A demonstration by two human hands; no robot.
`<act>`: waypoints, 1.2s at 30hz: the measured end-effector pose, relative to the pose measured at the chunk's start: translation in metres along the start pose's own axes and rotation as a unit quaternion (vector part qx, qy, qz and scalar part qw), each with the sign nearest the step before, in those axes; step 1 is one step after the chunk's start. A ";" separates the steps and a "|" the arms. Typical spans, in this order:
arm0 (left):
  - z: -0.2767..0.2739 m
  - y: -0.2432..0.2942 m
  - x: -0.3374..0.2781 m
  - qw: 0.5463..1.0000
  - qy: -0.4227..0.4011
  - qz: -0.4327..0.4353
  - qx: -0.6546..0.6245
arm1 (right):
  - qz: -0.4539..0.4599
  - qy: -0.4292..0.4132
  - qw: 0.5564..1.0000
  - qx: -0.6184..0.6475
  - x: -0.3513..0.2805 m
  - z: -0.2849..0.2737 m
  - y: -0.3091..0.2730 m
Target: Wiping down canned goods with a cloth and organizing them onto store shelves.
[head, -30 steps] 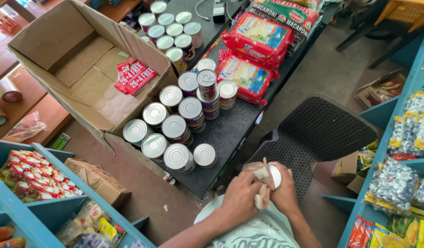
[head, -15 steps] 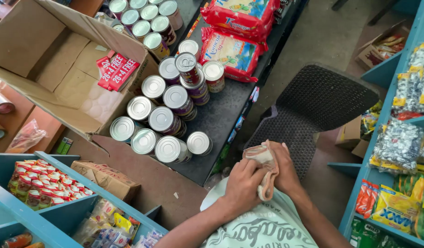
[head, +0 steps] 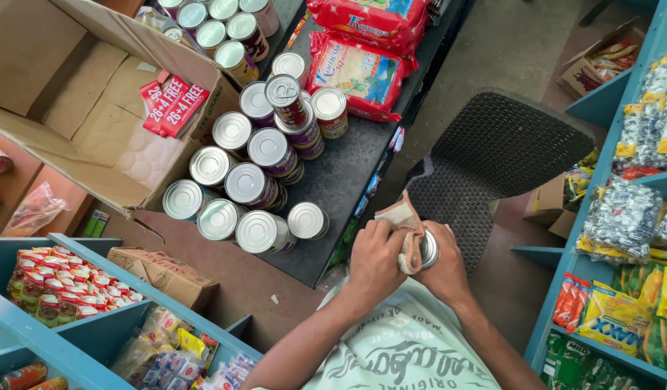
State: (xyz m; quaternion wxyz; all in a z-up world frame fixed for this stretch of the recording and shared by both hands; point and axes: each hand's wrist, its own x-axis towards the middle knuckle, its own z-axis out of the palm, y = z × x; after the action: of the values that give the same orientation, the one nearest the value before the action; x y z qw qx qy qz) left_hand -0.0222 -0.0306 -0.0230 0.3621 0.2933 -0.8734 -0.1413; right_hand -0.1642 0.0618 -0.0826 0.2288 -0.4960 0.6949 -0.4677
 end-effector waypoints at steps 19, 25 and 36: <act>-0.042 0.029 0.005 0.984 -0.161 -0.020 -0.080 | -0.047 -0.018 0.997 -0.066 0.013 -0.005 -0.028; -0.040 0.003 0.001 0.990 -0.123 -0.041 -0.049 | -0.015 0.027 0.997 -0.076 0.013 0.001 -0.029; -0.016 -0.009 0.016 0.995 -0.057 -0.057 -0.059 | 0.090 -0.072 0.993 -0.006 0.006 0.007 -0.020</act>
State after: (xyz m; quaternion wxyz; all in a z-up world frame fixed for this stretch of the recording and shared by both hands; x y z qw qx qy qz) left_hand -0.0162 -0.0478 -0.0070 0.3201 0.3121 -0.8645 -0.2298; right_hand -0.1519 0.0522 -0.0671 0.3162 -0.4656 0.7211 -0.4041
